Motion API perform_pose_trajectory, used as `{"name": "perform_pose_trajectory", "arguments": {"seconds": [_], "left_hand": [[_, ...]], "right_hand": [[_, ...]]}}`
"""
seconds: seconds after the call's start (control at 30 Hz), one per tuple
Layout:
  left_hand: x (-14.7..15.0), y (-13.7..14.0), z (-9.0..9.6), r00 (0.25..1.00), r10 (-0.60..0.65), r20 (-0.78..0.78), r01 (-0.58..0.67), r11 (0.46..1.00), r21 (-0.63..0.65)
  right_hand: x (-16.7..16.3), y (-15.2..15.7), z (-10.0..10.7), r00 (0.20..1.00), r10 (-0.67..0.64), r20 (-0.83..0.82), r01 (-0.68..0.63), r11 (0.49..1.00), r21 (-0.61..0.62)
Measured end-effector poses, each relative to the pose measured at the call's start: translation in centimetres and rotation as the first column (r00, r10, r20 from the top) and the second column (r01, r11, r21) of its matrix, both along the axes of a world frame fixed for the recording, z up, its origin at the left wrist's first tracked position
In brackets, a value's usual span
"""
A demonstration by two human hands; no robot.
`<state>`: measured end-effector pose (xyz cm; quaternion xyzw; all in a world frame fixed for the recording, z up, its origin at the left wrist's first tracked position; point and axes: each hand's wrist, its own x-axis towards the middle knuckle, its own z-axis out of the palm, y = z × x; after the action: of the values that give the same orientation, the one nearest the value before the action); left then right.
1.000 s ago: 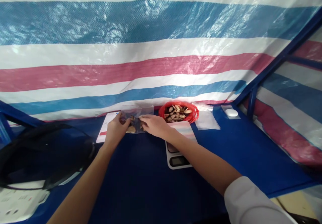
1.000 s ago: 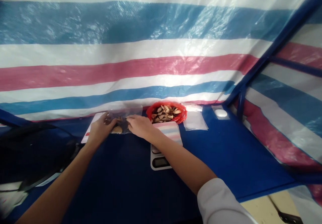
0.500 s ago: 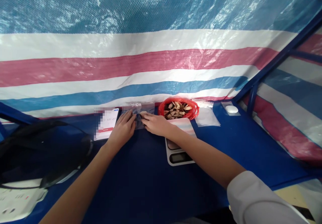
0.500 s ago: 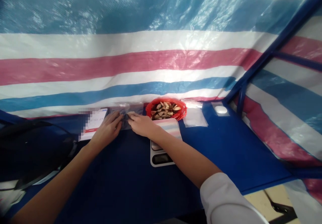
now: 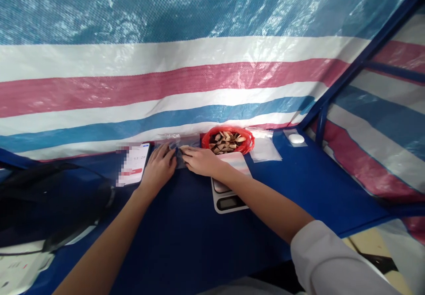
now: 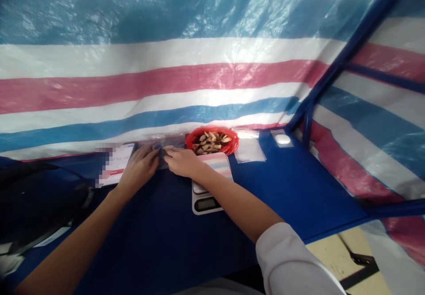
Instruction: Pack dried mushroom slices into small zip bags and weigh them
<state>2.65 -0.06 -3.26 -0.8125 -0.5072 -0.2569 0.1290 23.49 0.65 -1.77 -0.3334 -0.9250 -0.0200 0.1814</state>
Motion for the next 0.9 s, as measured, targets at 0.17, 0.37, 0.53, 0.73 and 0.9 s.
{"name": "perform_pose_trajectory", "arguments": {"seconds": [0.17,0.37,0.53,0.73,0.9], "left_hand": [[1.2,-1.5,0.8,0.999,0.017,0.028,-0.017,1.0,0.012],[4.5,-4.4,1.2,0.998,0.009,0.056,-0.009,1.0,0.004],[7.1,-6.1,0.3,0.997,-0.013,0.078,0.016,0.999,-0.03],[8.6,-6.2,-1.5,0.996,-0.011,0.094,0.016,0.998,-0.059],[8.7,-5.9,-1.9,0.997,-0.039,0.072,0.047,0.992,-0.116]], "right_hand": [[1.3,-1.2,0.8,0.998,0.065,-0.011,-0.063,0.988,0.138],[5.2,-3.8,1.4,0.995,0.04,-0.089,-0.023,0.983,0.183],[10.5,-5.9,1.2,0.981,-0.063,-0.184,0.095,0.98,0.174],[17.6,-7.5,-0.5,0.91,-0.273,-0.312,0.308,0.949,0.068],[21.7,-7.7,-2.5,0.871,-0.418,-0.26,0.422,0.906,-0.041]]}}
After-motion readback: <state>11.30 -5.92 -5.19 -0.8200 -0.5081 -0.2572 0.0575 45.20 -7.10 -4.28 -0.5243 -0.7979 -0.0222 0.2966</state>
